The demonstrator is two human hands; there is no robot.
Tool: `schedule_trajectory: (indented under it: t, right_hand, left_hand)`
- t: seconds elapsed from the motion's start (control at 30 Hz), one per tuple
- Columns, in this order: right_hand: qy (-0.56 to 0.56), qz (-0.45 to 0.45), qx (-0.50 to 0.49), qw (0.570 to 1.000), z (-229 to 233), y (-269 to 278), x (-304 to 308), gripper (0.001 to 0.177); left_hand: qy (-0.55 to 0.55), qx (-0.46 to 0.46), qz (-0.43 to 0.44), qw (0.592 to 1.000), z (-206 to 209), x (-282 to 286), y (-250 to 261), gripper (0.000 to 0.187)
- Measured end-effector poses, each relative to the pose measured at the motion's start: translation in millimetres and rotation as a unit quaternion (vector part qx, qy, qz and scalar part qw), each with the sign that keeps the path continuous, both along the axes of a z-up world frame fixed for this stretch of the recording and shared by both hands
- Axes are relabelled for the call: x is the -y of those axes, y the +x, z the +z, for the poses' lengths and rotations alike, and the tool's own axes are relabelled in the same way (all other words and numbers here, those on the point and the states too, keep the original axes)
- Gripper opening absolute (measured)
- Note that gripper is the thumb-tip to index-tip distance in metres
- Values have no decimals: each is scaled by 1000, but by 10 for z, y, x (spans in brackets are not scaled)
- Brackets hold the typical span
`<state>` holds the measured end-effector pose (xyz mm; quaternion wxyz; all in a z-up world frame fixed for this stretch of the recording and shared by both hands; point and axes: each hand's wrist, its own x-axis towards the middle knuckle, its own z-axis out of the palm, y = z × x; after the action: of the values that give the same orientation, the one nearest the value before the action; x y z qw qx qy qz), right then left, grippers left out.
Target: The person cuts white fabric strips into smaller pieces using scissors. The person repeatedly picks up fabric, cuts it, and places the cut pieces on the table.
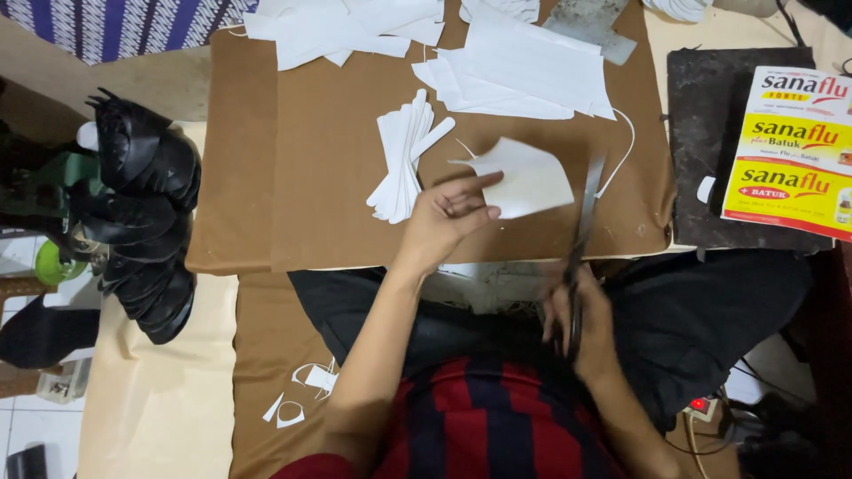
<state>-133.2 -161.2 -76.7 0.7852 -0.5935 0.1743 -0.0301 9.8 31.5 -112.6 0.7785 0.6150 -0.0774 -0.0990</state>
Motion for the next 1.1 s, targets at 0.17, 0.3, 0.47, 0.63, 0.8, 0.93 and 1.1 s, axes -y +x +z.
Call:
schedule_trajectory:
  t: [0.17,0.3,0.47,0.63,0.8,0.93,1.1]
  right_hand:
    - [-149,220,37,963,-154,-424,38,61]
    - [-191,253,16,948,-54,-375,33,61]
    - [-188,228,37,955,-108,-212,24,58]
    - [-188,213,84,955,-176,-173,2,42]
    - [-170,222,70,958,-182,-140,0,54]
    - [-210,249,74,943,-58,-117,12,62]
    - [-197,276,81,937,-37,-119,-35,84]
  left_hand:
    - [16,1,-26,1000,912,-8,-82,46]
    - [43,7,-37,998,1040,11,-109,50]
    - [44,21,-54,997,701,69,-129,54]
    - [44,42,-38,997,548,97,-65,57]
    - [47,20,-31,998,738,83,-140,57]
    - [29,18,-31,999,752,69,-157,57]
    - [31,9,-12,999,637,71,-187,53]
